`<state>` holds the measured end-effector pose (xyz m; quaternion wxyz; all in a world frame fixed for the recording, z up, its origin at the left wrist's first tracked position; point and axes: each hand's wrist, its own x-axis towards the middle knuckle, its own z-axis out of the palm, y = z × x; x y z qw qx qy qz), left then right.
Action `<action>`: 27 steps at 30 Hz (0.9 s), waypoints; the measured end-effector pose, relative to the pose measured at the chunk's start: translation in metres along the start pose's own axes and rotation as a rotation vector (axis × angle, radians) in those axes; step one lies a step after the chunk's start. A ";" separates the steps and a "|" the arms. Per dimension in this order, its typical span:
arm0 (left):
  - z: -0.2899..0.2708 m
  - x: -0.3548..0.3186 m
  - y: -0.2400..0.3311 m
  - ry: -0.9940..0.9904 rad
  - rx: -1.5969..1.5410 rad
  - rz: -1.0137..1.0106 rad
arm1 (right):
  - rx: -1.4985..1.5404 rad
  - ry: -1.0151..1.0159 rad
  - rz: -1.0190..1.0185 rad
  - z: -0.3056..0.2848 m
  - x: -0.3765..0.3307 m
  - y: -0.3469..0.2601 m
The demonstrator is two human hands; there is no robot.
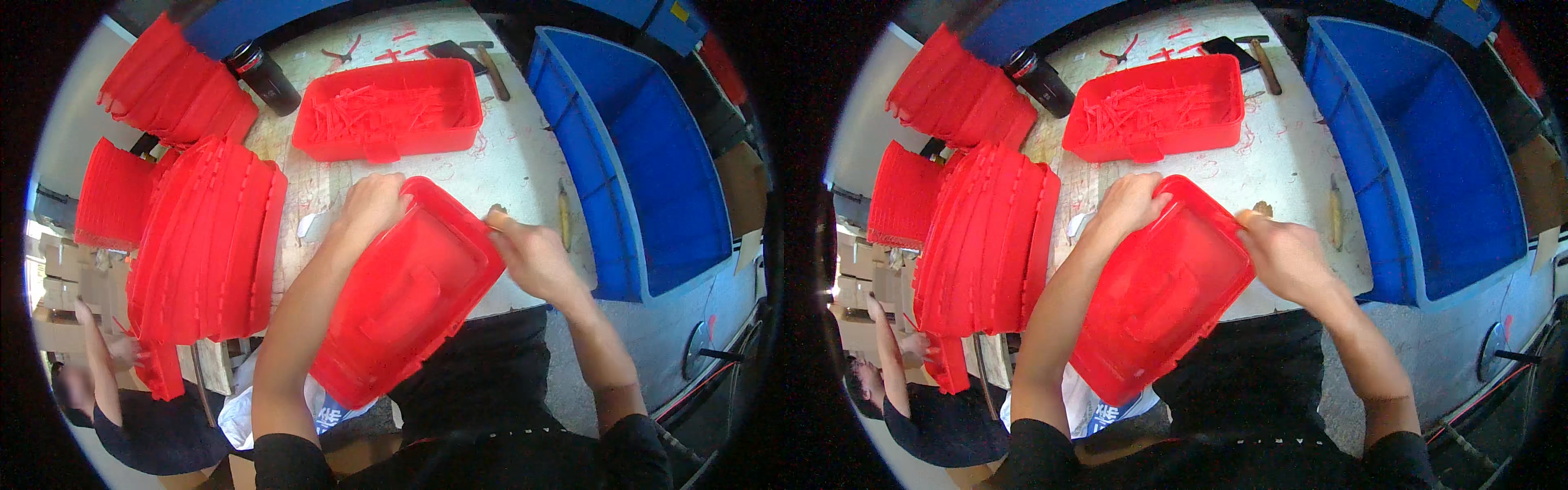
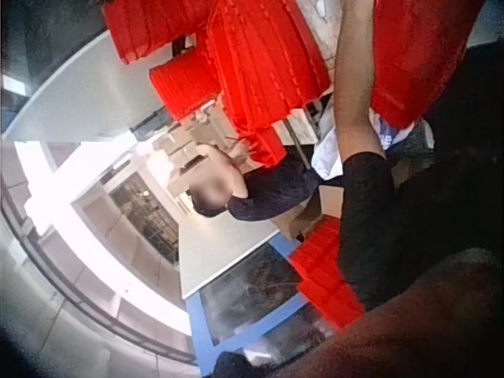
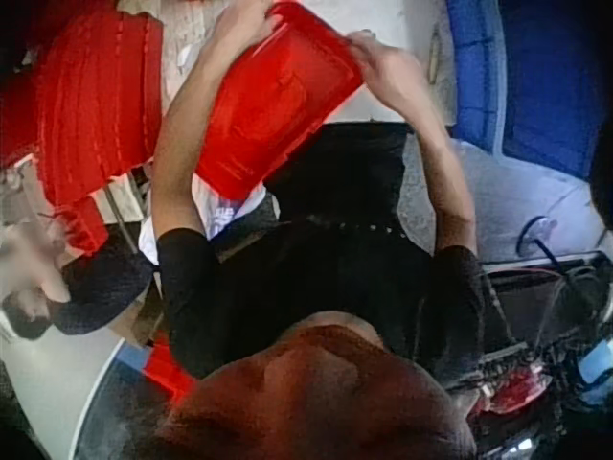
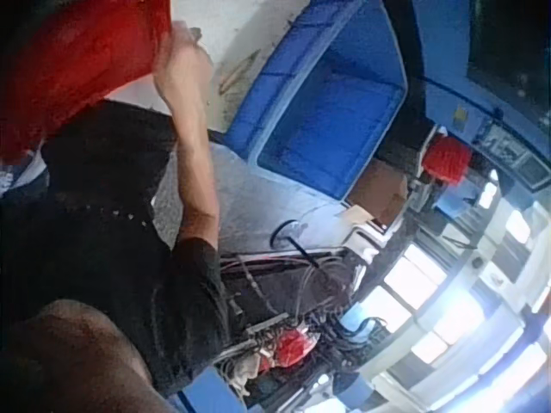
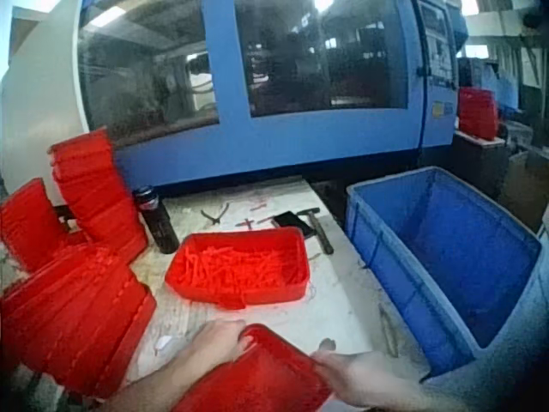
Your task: The person deburrs and smooths the edges of red plastic containers using a small abrasive block. They repeatedly pick up a container, rub the edges and corners, flip the container to access different sides, and place it back on the table. A coworker is visible in the background handling similar parts.
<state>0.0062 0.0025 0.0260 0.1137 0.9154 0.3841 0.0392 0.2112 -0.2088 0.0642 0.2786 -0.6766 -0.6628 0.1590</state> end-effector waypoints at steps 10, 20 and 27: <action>-0.032 -0.017 -0.001 0.372 0.255 0.399 | -0.535 -0.077 -0.101 0.060 0.059 -0.015; -0.013 0.020 -0.006 -0.226 -0.047 0.346 | -0.622 -0.165 -0.226 0.057 0.073 -0.016; -0.012 0.014 -0.001 -0.240 -0.031 0.267 | -0.747 -0.123 -0.121 0.068 0.061 -0.032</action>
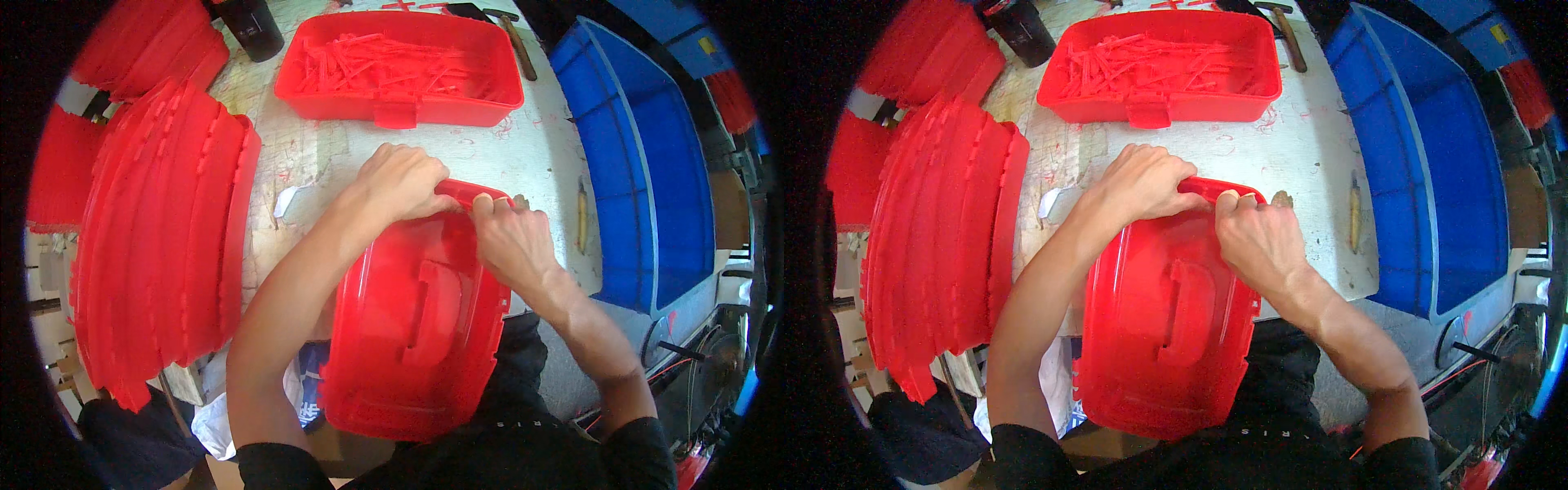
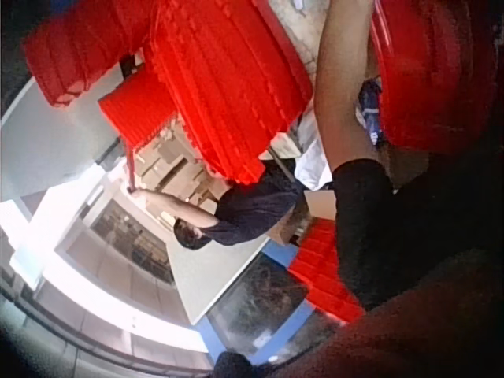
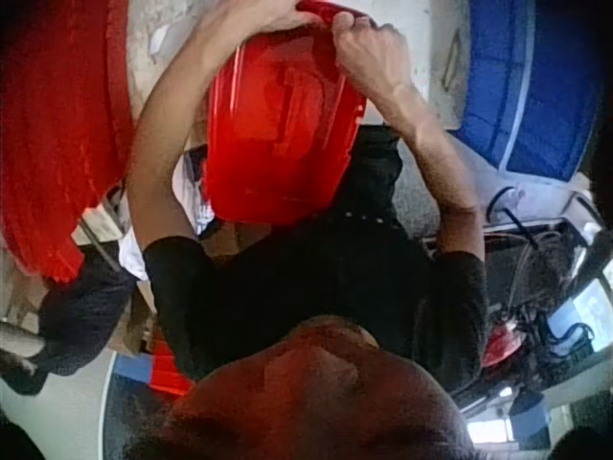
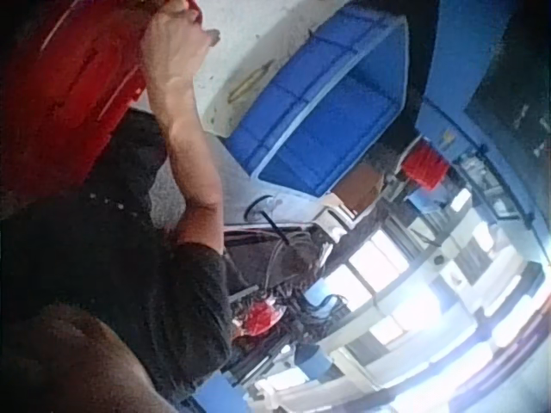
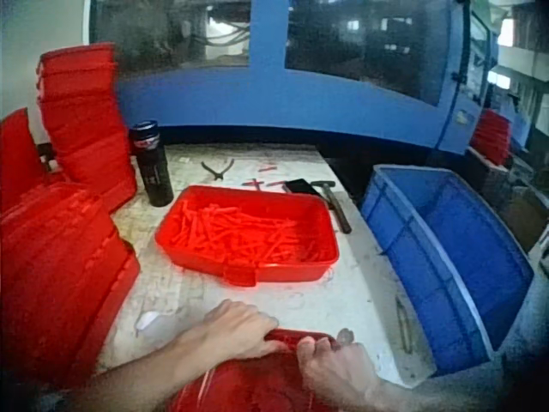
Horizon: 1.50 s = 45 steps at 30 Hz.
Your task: The person deburrs and smooths the edges of red plastic containers using a small abrasive block. They repeatedly pick up a container, rub the edges and corners, flip the container to access different sides, and place it back on the table. A coworker is visible in the background handling similar parts.
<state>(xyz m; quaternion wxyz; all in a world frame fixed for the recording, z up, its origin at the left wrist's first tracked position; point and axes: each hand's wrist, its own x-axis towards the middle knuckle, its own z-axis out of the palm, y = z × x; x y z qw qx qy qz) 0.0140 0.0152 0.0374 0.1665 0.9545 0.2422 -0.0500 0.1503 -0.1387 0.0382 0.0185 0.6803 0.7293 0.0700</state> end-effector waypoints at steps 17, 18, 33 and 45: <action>-0.009 0.001 -0.008 -0.049 -0.029 -0.141 | 0.067 0.147 -0.030 0.020 0.018 0.002; -0.008 0.001 -0.007 -0.027 -0.020 -0.140 | 0.066 0.146 -0.019 0.017 0.019 -0.001; 0.009 -0.010 0.001 0.141 0.031 -0.042 | 1.652 -0.689 0.804 0.001 0.046 0.007; 0.012 -0.006 -0.004 0.151 0.092 0.096 | 1.204 -0.027 0.523 0.016 0.032 -0.019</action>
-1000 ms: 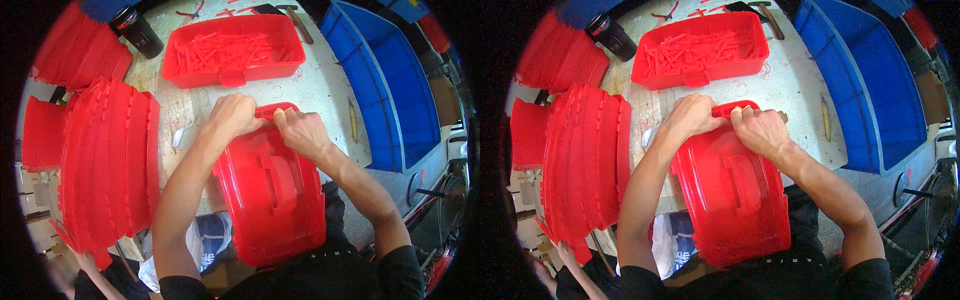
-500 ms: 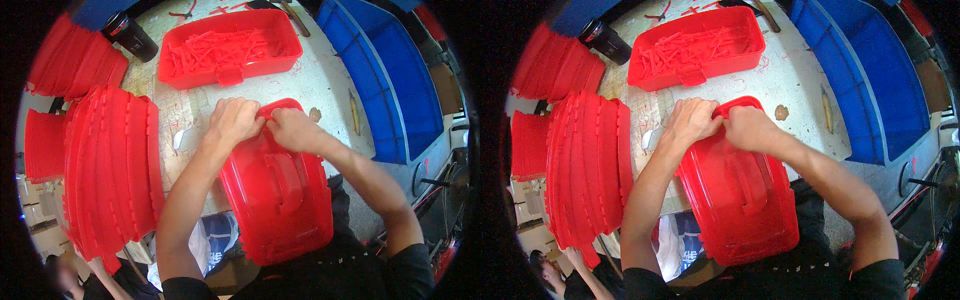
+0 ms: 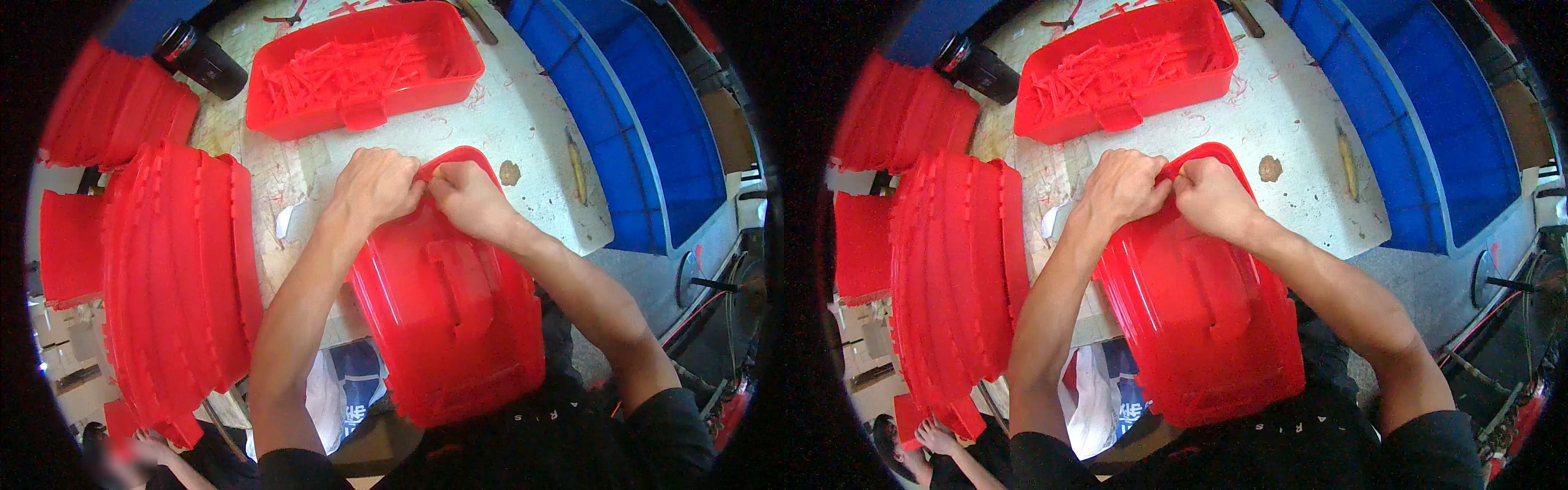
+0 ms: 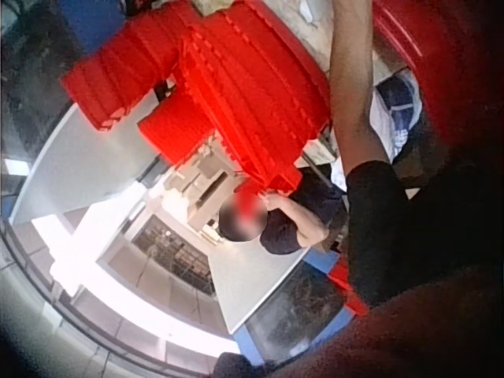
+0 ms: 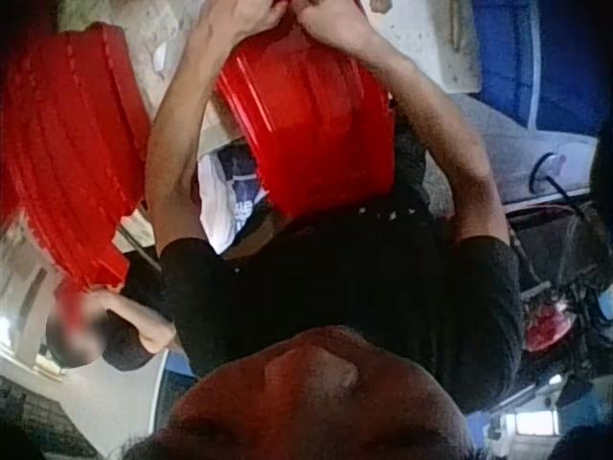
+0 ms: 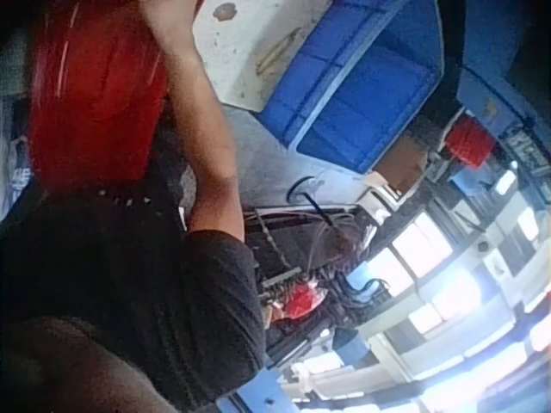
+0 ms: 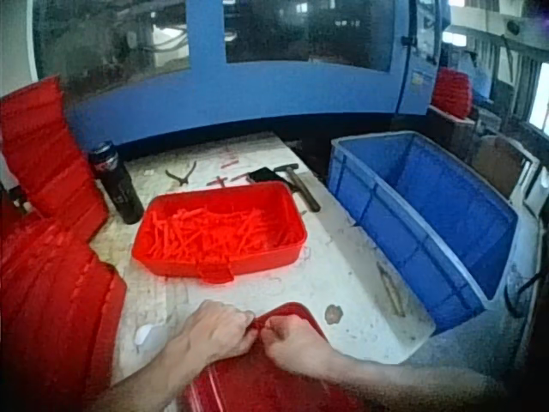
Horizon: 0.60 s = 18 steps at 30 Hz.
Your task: The person deburrs and smooths the edges of red plastic containers using a small abrasive block. They repeatedly pick up a container, rub the edges and corners, flip the container to access different sides, and place it back on the table. A coworker is visible in the background handling similar parts.
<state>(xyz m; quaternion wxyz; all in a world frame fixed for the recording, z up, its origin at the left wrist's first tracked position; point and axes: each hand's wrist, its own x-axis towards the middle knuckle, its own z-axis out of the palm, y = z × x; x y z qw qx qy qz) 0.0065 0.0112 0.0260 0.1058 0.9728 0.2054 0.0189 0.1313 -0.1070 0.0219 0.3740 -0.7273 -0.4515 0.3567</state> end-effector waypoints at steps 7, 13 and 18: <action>0.003 0.002 -0.004 0.034 0.034 -0.028 | -0.176 0.070 -0.174 0.005 0.010 0.005; 0.004 0.004 -0.005 0.052 0.058 0.002 | 0.377 -0.066 0.114 0.000 0.016 0.009; 0.003 0.007 -0.007 0.058 0.053 0.007 | 0.668 -0.153 0.339 -0.006 0.019 0.007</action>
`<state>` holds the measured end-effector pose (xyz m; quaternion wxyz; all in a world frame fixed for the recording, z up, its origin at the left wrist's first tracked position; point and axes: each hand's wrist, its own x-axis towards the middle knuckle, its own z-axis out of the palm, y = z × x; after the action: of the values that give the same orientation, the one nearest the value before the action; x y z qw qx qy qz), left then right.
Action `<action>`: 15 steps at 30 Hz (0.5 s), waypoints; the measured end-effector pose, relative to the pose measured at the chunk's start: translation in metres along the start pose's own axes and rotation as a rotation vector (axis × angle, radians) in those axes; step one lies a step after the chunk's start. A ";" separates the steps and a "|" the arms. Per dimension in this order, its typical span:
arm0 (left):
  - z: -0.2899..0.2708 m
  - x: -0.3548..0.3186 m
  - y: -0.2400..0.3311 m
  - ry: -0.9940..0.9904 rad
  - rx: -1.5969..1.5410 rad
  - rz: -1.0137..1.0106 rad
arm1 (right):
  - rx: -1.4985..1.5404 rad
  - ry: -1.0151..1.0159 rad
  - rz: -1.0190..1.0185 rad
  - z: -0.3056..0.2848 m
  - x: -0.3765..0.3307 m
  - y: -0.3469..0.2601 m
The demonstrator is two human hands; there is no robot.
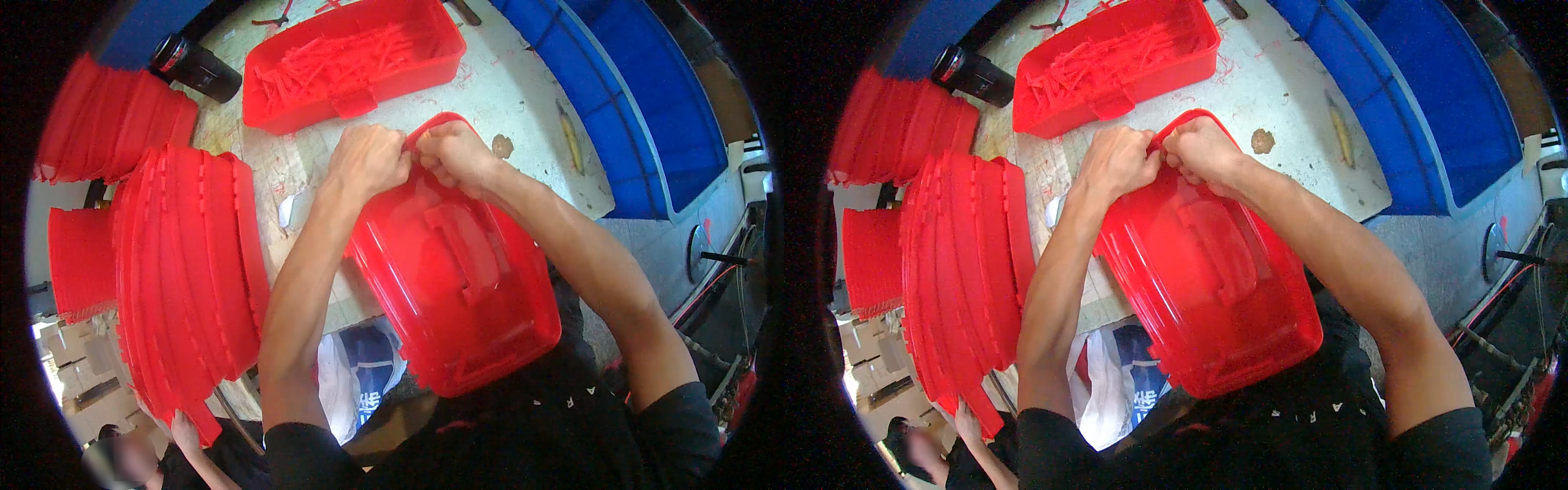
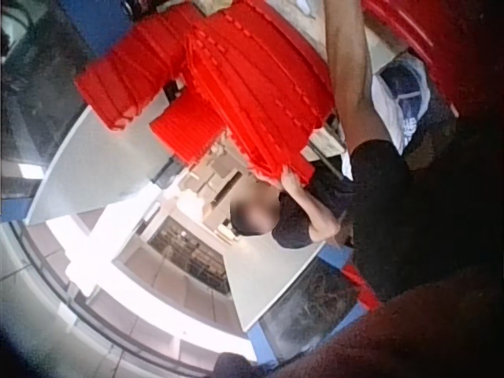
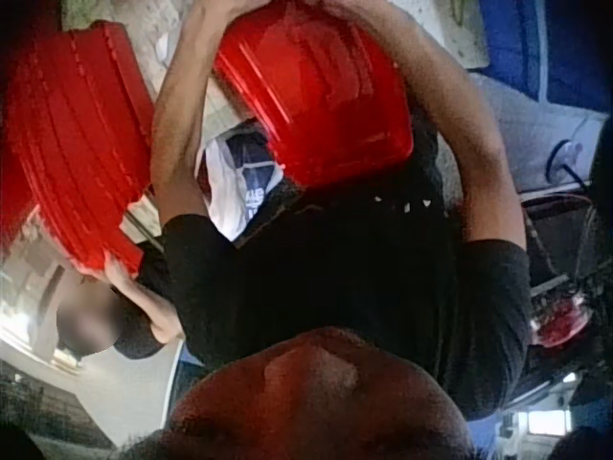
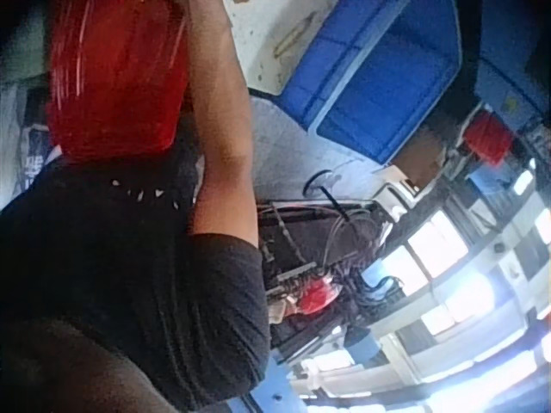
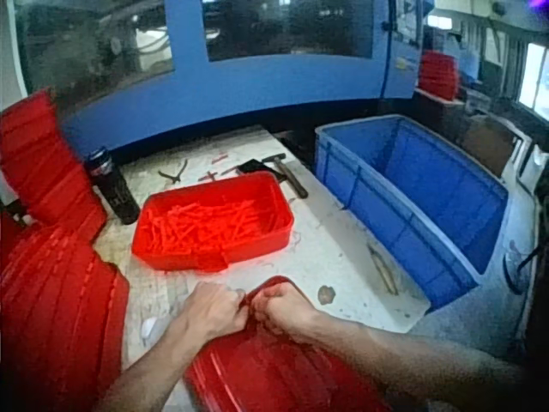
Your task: The person deburrs and smooths the edges of red plastic containers using a small abrasive block. They repeatedly pick up a container, rub the edges and corners, flip the container to access different sides, and place it back on the table. A coworker is visible in the background handling similar parts.
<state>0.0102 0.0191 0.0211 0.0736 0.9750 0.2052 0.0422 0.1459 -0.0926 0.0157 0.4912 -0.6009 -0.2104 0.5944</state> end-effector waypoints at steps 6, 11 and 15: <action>-0.002 0.002 0.000 -0.013 0.011 0.009 | 0.260 0.066 0.123 0.008 -0.001 -0.004; -0.004 0.002 0.000 -0.059 0.016 -0.010 | 0.398 0.048 0.077 0.015 -0.004 0.011; -0.003 0.004 -0.004 -0.033 -0.036 -0.023 | 0.451 0.055 -0.017 0.018 0.002 0.023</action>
<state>0.0119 0.0242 0.0234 0.0950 0.9717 0.2145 0.0289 0.1218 -0.0947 -0.0007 0.6236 -0.4901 -0.0635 0.6057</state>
